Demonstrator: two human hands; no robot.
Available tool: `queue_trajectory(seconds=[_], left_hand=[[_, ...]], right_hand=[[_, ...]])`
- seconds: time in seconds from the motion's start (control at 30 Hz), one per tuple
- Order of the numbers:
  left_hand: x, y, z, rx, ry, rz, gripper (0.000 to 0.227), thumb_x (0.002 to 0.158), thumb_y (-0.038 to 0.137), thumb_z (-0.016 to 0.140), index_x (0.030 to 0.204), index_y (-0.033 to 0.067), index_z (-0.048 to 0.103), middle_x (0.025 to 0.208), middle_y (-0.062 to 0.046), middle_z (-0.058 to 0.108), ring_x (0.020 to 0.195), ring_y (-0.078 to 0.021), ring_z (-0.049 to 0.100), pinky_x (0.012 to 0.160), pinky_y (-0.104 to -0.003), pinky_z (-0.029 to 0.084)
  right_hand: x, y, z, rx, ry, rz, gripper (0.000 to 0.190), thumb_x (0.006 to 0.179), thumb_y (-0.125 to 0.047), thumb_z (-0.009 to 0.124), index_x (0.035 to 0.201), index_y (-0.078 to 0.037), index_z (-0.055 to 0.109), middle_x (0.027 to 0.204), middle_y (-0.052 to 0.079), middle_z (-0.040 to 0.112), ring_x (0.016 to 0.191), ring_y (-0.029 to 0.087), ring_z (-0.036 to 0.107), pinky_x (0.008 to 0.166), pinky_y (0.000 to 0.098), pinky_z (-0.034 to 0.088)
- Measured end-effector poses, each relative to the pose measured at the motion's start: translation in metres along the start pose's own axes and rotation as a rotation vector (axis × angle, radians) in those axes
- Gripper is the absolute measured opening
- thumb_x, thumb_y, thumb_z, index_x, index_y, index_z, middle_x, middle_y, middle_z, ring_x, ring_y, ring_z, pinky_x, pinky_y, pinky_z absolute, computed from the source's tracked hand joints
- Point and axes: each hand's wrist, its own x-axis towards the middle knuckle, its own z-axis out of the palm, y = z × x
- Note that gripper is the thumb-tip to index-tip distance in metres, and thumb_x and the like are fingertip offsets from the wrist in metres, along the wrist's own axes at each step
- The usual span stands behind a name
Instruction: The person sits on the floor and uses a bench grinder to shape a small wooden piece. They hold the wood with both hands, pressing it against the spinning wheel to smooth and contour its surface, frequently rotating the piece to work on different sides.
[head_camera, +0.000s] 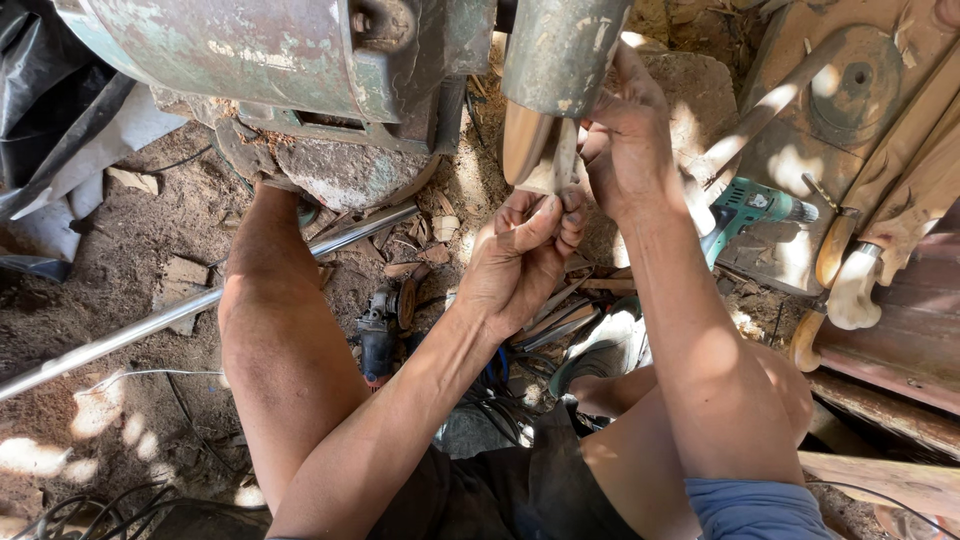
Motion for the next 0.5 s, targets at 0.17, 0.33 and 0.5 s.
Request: queue_trajectory(seconds=[0.17,0.33,0.5], left_hand=[[-0.008,-0.002,-0.004,0.002,0.005,-0.013,0.029,0.098,0.008,0.072,0.119,-0.0042,0.058,0.111,-0.013,0.067,0.097,-0.0157,0.063,0.09,-0.027,0.053],[-0.02,-0.002,-0.004,0.033,-0.01,-0.019,0.035,0.095,0.007,0.075,0.123,-0.0038,0.058,0.109,-0.011,0.066,0.097,-0.016,0.063,0.089,-0.026,0.053],[-0.032,-0.003,-0.001,0.031,-0.043,-0.042,0.037,0.096,0.01,0.076,0.124,-0.0055,0.057,0.107,-0.011,0.066,0.096,-0.0164,0.063,0.089,-0.026,0.054]], right_hand=[[-0.011,-0.003,0.006,0.011,0.022,0.062,0.074,0.093,-0.007,0.07,0.16,-0.009,0.038,0.161,0.007,0.047,0.143,0.026,0.052,0.118,0.0537,0.049],[-0.024,-0.014,0.016,0.061,0.033,0.169,0.08,0.087,-0.019,0.074,0.156,-0.013,0.036,0.149,0.008,0.055,0.127,0.03,0.064,0.1,0.0577,0.061],[-0.038,-0.02,0.022,0.087,-0.06,0.138,0.074,0.09,-0.019,0.077,0.155,-0.01,0.042,0.128,0.015,0.071,0.119,0.03,0.068,0.107,0.0514,0.057]])
